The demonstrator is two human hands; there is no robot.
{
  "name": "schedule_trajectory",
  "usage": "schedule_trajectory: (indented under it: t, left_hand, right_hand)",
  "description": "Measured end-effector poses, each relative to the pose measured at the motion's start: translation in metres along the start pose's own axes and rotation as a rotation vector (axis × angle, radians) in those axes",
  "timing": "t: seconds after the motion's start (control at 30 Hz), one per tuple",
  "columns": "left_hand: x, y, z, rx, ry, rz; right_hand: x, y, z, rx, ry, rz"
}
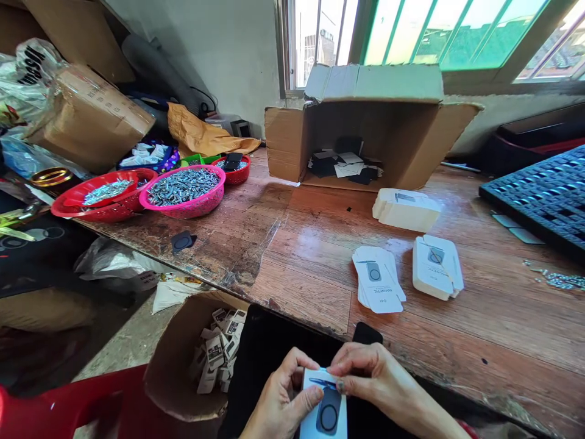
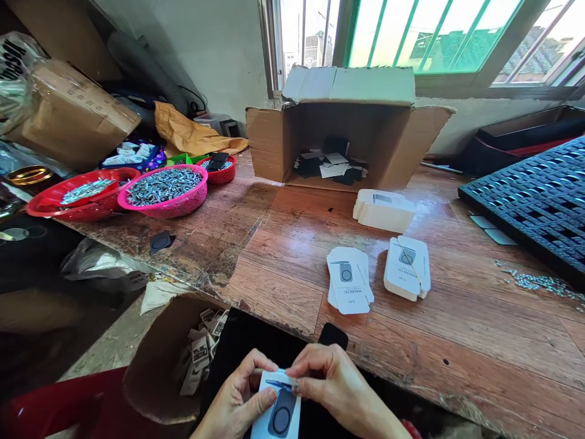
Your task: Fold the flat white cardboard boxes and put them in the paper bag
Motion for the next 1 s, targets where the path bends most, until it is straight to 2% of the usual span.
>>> schedule_trajectory:
  t: [0.13, 0.23, 0.33, 0.53, 0.67, 0.7, 0.77, 0.87, 0.93, 1.0]
  left_hand:
    - [0.000, 0.004, 0.004, 0.011, -0.042, 0.047]
    - [-0.007, 0.011, 0.020, 0.043, -0.041, 0.150]
    - [-0.016, 0.019, 0.039, 0.086, 0.057, 0.226]
    - [-0.028, 0.030, 0.065, 0.214, 0.242, 0.329]
    - [-0.037, 0.030, 0.079, 0.206, 0.395, 0.310]
    - [-0.046, 0.028, 0.084, 0.188, 0.467, 0.302]
    - [-0.079, 0.019, 0.096, 0.153, 0.665, 0.343]
    - [-0.153, -0.004, 0.117, 0.117, 1.024, 0.583]
    - [-0.191, -0.015, 0.123, 0.090, 1.208, 0.677]
    - [-0.207, -0.020, 0.124, 0.097, 1.283, 0.719]
  right_hand:
    - [0.000, 0.004, -0.013, -0.025, -0.057, 0.040]
    - [-0.002, 0.010, -0.014, 0.015, -0.024, 0.090]
    - [-0.009, 0.014, -0.014, 0.027, 0.007, 0.187]
    - [-0.015, 0.022, -0.028, -0.079, -0.059, 0.328]
    - [-0.006, 0.028, -0.039, -0.135, -0.187, 0.292]
    - [-0.006, 0.028, -0.040, -0.148, -0.237, 0.289]
    - [-0.020, 0.027, -0.043, -0.196, -0.381, 0.374]
    - [-0.063, 0.020, -0.047, -0.262, -0.711, 0.647]
    - [-0.091, 0.018, -0.046, -0.212, -0.989, 0.792]
    - [-0.114, 0.020, -0.040, -0.071, -1.230, 0.839]
Point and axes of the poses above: each hand's wrist, its own y-axis towards the middle knuckle, its own x-axis out of the palm, z = x × y, the point moved 8 cm from there along y, towards the middle knuckle, and after that the axes turned 5 degrees about -y, right-handed, at the moved point
